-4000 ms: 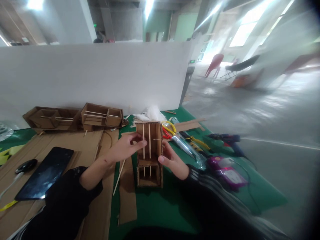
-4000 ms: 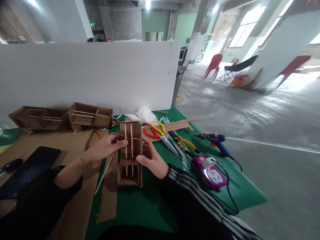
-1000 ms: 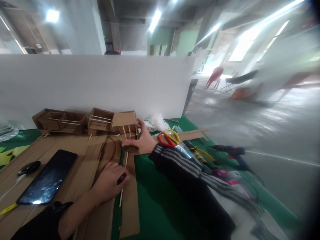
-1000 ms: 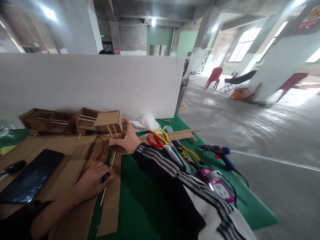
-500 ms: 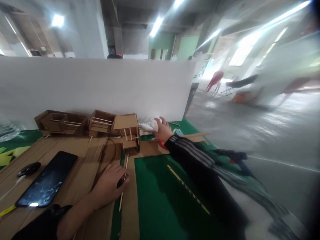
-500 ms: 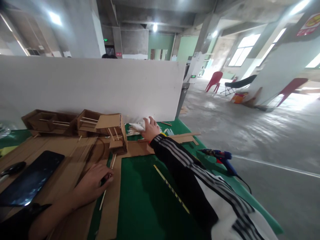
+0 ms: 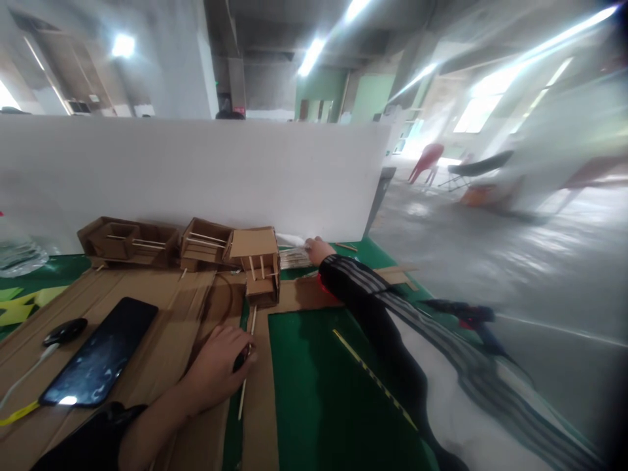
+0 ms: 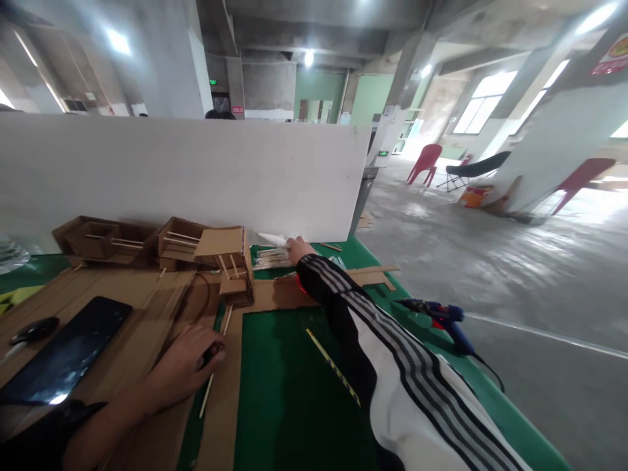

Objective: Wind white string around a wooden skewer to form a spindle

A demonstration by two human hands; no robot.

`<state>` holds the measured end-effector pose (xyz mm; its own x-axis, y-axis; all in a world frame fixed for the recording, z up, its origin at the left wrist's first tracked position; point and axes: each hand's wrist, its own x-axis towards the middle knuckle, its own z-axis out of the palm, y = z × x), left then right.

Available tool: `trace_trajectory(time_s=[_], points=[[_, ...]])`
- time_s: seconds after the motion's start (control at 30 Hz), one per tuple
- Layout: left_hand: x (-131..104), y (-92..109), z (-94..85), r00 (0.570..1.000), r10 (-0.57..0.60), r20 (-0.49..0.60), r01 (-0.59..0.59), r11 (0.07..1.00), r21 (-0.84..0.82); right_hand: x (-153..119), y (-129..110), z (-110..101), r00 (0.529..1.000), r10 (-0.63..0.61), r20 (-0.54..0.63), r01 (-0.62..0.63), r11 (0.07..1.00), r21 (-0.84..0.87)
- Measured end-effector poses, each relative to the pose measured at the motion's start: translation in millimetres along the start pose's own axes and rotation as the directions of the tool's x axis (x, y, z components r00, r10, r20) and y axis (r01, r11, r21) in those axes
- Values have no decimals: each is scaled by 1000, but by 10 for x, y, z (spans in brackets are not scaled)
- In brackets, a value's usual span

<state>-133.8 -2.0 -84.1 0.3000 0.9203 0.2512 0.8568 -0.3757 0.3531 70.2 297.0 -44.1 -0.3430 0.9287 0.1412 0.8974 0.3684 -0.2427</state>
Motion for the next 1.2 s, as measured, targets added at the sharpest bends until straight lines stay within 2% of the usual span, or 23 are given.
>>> trace_trajectory(time_s=[0.1,0.2,0.27,0.33,0.4,0.5,0.57,0.63,0.77,0.87,0.93,1.0,1.07,1.13,1.2], points=[[-5,-9,5,1000,13,-16,-13,1000,-14,-5,41,-288,996,23,-83,-18,998,64],[-10,-8,3,1000,20,-24,-20,1000,-15,-175,121,-722,983,40,-182,-15,990,139],[-11,17,-14,1000,6,-17,-7,1000,-14,-449,197,-1038,973,24,-230,21,982,189],[-14,81,-52,1000,-15,-10,14,999,-28,-858,276,-1300,966,-1,-258,63,971,232],[-18,193,-110,1000,-29,-6,29,996,-79,-1349,336,-1440,962,-22,-271,99,956,276],[-3,443,-202,999,-48,9,49,965,-258,-2052,354,-1349,975,-28,-222,127,885,447],[46,628,-231,994,-91,61,108,898,-427,-2386,306,-1123,990,-49,-133,111,850,515],[143,785,-211,982,-137,133,189,788,-586,-2579,218,-847,993,-92,-75,118,826,552],[430,924,-47,966,-180,185,253,520,-816,-2657,1,-407,963,-256,-88,263,813,519],[598,910,92,929,-307,206,309,337,-889,-2614,-98,-230,950,-295,-103,307,819,484],[650,882,150,916,-332,225,317,255,-914,-2594,-113,-153,943,-310,-123,332,831,446],[665,845,170,923,-322,208,291,234,-928,-2597,-97,-111,941,-322,-107,337,850,405],[665,799,149,936,-304,177,261,262,-929,-2621,-70,-128,943,-317,-102,333,880,340],[664,752,85,951,-276,142,234,336,-912,-2654,-47,-226,940,-294,-171,329,913,240],[664,716,-17,970,-226,84,180,447,-876,-2681,-41,-396,912,-279,-301,333,931,149]])
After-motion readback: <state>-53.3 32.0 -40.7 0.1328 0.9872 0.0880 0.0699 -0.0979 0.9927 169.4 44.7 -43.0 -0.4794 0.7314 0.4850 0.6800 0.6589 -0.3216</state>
